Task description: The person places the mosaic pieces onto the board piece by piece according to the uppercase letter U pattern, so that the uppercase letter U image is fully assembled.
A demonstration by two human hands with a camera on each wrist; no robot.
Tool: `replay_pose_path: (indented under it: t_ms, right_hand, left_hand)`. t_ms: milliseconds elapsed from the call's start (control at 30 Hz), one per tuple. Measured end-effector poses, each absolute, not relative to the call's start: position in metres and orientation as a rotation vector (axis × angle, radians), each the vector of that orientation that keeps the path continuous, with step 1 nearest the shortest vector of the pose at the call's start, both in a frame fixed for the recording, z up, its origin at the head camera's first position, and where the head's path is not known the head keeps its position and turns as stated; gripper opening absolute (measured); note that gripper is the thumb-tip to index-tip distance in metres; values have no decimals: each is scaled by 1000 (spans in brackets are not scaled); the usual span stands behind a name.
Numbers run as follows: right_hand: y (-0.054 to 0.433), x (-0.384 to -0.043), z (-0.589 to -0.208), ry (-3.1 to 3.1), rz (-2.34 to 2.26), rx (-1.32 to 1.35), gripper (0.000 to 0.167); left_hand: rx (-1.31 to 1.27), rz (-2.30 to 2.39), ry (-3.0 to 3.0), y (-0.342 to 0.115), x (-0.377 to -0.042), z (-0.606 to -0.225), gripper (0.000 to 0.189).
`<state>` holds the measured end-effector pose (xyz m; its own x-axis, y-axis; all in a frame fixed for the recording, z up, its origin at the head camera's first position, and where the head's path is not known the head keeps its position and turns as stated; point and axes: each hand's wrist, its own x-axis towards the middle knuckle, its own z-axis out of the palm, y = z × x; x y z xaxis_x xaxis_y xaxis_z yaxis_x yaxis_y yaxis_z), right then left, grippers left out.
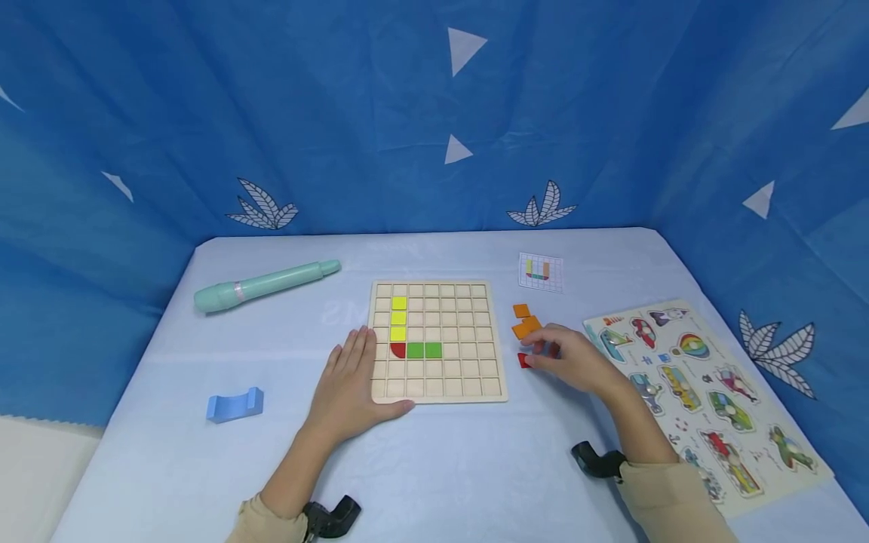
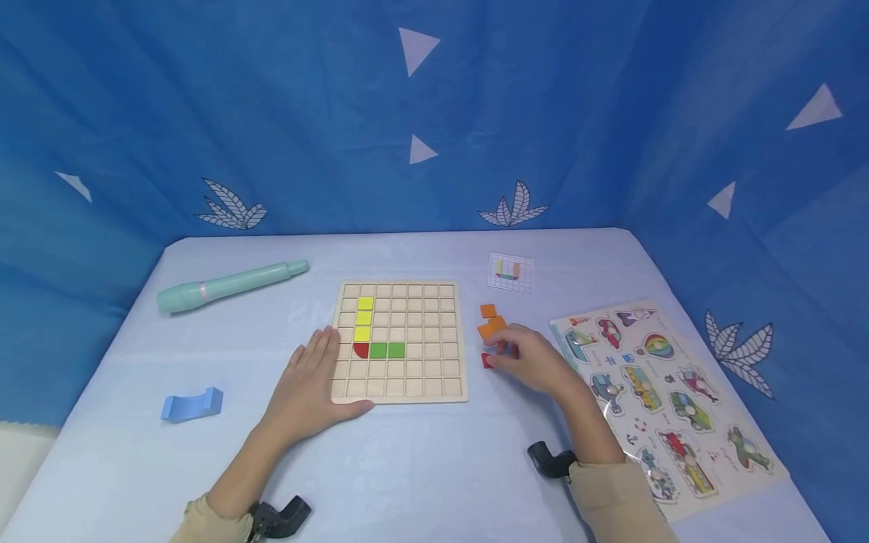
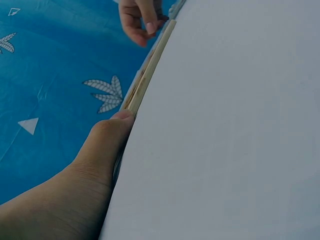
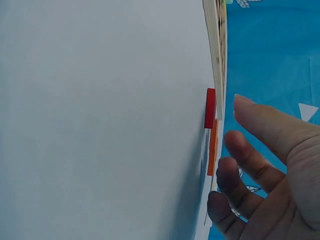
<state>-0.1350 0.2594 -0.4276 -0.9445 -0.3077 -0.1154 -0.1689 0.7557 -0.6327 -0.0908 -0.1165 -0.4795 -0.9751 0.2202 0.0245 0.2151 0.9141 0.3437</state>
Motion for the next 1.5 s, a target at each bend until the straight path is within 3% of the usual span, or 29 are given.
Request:
replay_pose_path:
  t_ms: [700,1000,1267,1500]
  right_hand:
    - [258,-136,-431,2681,-861,-416,30]
    - [257,-136,-431,2704,-880,-389,21]
    - [263,-136,-429,2640,-884,-442,30]
    - [264,-137,-431,2657,-888,-414,23]
  left_hand:
    - [355,548,3061,-117,-90,-479,132]
    - [354,546,3064,-116,-91,-480,133]
    - [354,540,3062,-117,-91,-482,133]
    - [351,543,3065,-117,-91,-480,132]
